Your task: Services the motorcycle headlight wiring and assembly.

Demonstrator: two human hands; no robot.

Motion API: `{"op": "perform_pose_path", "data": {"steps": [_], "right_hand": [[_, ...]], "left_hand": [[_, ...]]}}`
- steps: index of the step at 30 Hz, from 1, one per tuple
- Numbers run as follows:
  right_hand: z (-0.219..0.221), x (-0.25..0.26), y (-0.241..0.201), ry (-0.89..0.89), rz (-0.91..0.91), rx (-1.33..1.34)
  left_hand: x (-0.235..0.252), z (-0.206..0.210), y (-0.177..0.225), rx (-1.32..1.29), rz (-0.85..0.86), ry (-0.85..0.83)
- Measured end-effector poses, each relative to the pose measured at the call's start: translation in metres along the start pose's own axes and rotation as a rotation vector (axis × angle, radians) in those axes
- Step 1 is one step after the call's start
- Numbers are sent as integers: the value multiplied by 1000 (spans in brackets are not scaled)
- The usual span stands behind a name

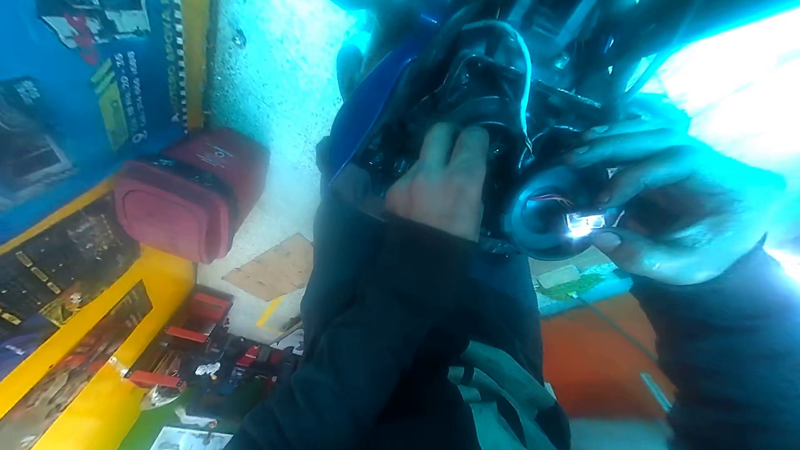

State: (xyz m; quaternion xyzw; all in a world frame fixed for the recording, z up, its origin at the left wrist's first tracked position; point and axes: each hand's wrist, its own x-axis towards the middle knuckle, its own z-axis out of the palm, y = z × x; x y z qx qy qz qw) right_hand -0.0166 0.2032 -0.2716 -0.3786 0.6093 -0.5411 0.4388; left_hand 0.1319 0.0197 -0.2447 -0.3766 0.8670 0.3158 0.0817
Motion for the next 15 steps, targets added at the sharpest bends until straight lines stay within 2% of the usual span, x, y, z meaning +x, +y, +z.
{"op": "perform_pose_path", "data": {"steps": [8, 15], "right_hand": [[0, 1, 0, 23, -16, -12], [-4, 2, -1, 41, 28, 60]], "left_hand": [[0, -2, 1, -80, -48, -106], [-1, 3, -3, -125, -19, -85]]}}
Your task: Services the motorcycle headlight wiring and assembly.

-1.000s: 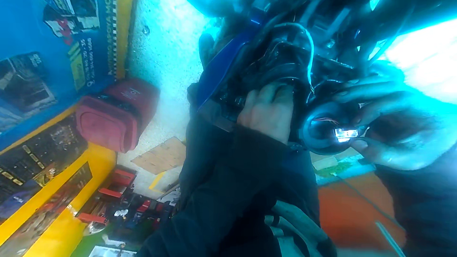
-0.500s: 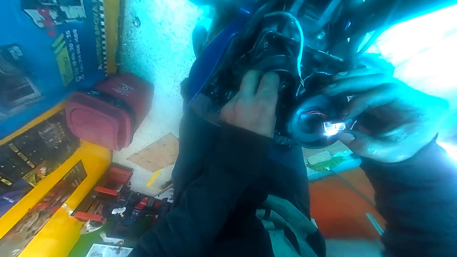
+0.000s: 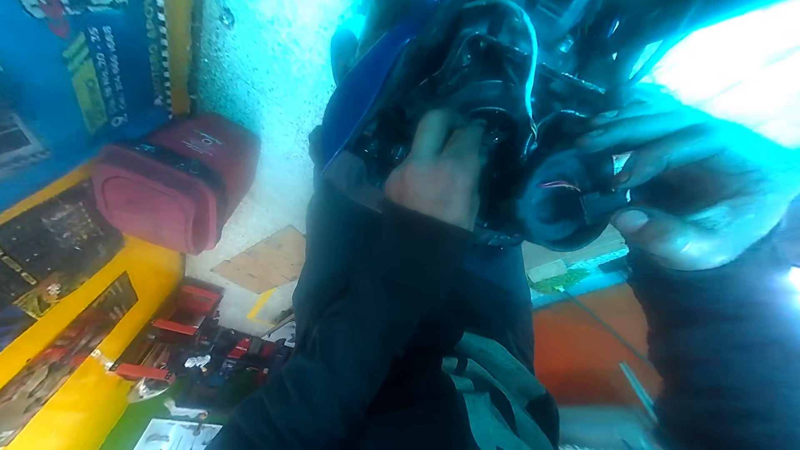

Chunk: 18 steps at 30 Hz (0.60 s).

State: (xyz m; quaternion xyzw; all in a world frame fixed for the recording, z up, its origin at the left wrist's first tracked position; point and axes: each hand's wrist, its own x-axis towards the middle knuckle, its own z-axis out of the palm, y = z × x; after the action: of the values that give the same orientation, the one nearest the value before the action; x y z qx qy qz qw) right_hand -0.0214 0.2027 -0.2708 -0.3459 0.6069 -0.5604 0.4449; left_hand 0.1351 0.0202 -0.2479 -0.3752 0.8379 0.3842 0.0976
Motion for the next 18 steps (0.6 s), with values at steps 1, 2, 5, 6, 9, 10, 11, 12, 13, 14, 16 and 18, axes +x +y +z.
{"op": "perform_pose_path", "data": {"steps": [1, 2, 5, 6, 9, 10, 11, 12, 13, 14, 16, 18], "right_hand": [[0, 1, 0, 2, -2, 7], [-1, 1, 1, 5, -4, 6], [-3, 4, -1, 12, -18, -22], [-3, 6, -3, 13, -27, -51], [-4, 14, -14, -57, -78, -282], [-1, 17, -20, -89, -96, -384], [4, 20, -27, -127, -106, -493], [10, 22, -34, -171, -105, -602], [17, 23, -40, -218, -91, -703], [22, 22, -45, -263, -66, -774], [31, 21, -50, -339, -11, -868], [40, 22, -50, -305, -10, -932]], "left_hand": [[0, 1, 1, -2, -5, -6], [-1, 2, 1, -3, -5, -8], [-8, 15, -4, 1, 50, 74], [-10, 17, -5, 6, 63, 97], [-12, 17, -7, 5, 62, 97], [-12, 16, -7, -13, 52, 89], [-12, 14, -7, -30, 47, 78], [-12, 13, -6, -44, 44, 68], [-12, 11, -6, -54, 35, 57], [-12, 9, -4, -62, 22, 40], [-10, 6, -1, -55, 0, 12], [-4, 0, 0, -5, -33, -56]]}}
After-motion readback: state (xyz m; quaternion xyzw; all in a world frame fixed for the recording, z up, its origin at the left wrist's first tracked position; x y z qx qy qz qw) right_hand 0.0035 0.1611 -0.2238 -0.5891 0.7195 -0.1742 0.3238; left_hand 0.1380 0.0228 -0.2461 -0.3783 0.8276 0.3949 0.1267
